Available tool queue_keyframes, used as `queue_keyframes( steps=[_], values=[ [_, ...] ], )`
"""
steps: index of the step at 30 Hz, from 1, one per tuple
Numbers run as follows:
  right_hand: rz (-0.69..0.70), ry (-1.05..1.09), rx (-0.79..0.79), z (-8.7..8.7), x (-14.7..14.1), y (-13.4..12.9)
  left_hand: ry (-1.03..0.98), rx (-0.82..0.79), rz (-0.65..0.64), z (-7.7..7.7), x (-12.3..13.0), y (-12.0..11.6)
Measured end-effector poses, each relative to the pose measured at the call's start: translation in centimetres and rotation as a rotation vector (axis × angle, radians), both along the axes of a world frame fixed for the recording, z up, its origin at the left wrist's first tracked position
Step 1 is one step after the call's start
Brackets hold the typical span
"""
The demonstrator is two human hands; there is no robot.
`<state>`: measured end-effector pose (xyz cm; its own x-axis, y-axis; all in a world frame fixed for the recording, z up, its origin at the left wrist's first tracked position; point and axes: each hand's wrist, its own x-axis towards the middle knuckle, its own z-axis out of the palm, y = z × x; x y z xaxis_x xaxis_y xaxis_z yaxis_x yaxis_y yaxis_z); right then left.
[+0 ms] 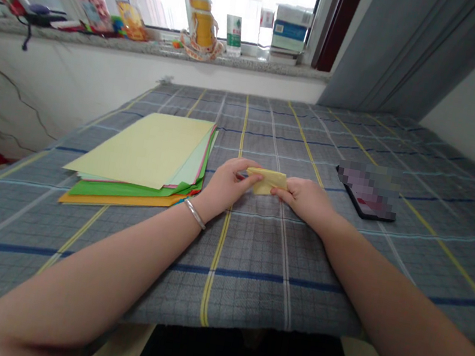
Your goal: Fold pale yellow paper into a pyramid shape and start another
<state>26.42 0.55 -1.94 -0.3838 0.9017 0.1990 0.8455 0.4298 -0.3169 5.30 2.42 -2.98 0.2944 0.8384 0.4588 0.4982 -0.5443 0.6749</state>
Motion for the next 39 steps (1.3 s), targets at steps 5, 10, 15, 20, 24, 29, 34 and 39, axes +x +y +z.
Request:
queue_keyframes(
  steps=[5,10,15,20,24,29,34,39],
  values=[
    [0.065,-0.021,0.275,-0.1,0.0,-0.3,0.19,0.323,-0.034,0.8,-0.2,-0.8],
    [0.103,0.102,0.449,0.2,-0.9,-1.1,0.438,0.587,-0.008,1.0,-0.2,-1.3],
    [0.101,0.034,0.51,0.8,-1.7,-2.0,0.542,0.672,-0.009,0.9,-0.1,-1.6],
    [0.07,0.057,0.516,0.7,-1.7,-1.8,0.533,0.644,-0.011,1.0,-0.2,-1.5],
    [0.064,0.076,0.525,0.6,-1.2,-1.5,0.519,0.659,0.006,1.0,-0.3,-1.3],
    [0.049,0.077,0.517,0.9,-0.6,-1.5,0.505,0.656,0.023,1.2,-0.4,-1.3],
    [0.032,0.081,0.501,1.2,0.2,-1.3,0.48,0.601,0.052,1.2,-0.7,-1.3],
    [0.047,0.083,0.473,1.2,1.0,-0.9,0.465,0.6,0.03,1.0,-0.9,-1.1]
  ],
)
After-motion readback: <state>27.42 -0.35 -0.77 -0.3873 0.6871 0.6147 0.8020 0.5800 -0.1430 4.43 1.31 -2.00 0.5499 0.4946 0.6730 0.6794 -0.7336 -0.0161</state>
